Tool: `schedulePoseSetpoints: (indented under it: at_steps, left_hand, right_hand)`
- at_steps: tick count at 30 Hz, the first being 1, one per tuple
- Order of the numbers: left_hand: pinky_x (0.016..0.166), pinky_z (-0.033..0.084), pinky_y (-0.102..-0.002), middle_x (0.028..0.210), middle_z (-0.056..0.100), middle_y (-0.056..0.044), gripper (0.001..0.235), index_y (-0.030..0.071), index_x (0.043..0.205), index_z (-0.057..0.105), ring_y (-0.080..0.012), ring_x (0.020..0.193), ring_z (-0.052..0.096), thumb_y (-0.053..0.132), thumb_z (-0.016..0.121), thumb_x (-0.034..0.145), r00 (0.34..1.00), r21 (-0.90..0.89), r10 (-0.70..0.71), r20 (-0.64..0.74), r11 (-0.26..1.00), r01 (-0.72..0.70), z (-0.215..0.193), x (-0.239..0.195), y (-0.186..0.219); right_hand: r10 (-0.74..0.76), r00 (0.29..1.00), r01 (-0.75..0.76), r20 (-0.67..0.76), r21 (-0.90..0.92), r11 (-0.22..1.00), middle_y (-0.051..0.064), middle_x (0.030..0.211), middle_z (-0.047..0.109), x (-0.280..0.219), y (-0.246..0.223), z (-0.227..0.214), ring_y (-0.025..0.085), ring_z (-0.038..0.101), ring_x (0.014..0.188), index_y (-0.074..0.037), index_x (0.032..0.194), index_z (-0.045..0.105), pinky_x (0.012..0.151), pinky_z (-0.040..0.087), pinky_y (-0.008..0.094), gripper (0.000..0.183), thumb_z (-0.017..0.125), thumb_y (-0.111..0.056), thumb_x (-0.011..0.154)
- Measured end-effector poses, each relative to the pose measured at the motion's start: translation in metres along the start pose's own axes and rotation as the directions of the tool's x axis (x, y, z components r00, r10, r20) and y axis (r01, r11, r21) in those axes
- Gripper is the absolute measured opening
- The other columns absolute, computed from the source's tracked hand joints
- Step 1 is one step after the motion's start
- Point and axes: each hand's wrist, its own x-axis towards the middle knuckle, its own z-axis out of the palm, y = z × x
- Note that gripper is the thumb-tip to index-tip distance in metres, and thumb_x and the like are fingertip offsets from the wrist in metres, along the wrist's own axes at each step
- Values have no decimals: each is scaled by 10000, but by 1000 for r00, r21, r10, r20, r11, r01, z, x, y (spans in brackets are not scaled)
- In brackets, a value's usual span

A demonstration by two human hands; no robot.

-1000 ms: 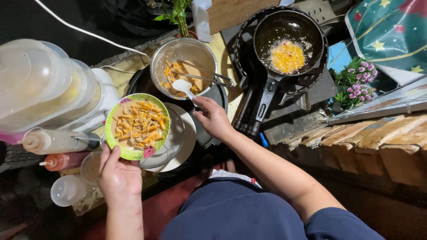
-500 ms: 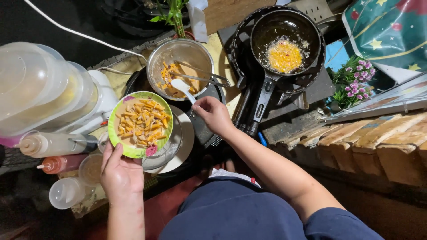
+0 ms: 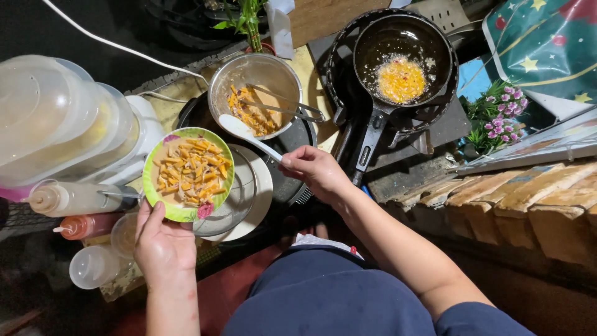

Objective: Frying battered food items in a pan of oil and arranging them on a plate.

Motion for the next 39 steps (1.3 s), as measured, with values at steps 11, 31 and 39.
schedulePoseSetpoints:
  at_steps: [11,31,39]
  left_hand:
    - [1028,620,-426,1469,576,-171,475,141,1496,466,-314,1332,620,145,526,1025,990,63,-27,140,998,18,5,15,-16]
    - [1082,474,-645,1428,554,-284,440,41,1465,460,-449,1334,565,66,545,1034,907,78,-79,413,996,51,95,62,-83]
    - [956,562,-665,1343,625,-294,415,36,1441,483,-460,1221,654,47,557,1033,822,172,-180,541,980,101,181,80,-121]
  right_hand:
    - [-60,990,37,130,172,984,169,931,717,-51,-13,-50,251,760,813,43,1270,587,780,660,352,453,750,36,848]
    - [-199,935,250,-292,149,957,168,991,690,-158,17,-152,275,748,877,-8,1285,607,823,633,400,445,664,81,853]
    - [-213,901,260,-378,77,963,170,971,682,-173,15,-155,265,746,860,6,1289,608,820,636,399,450,684,64,849]
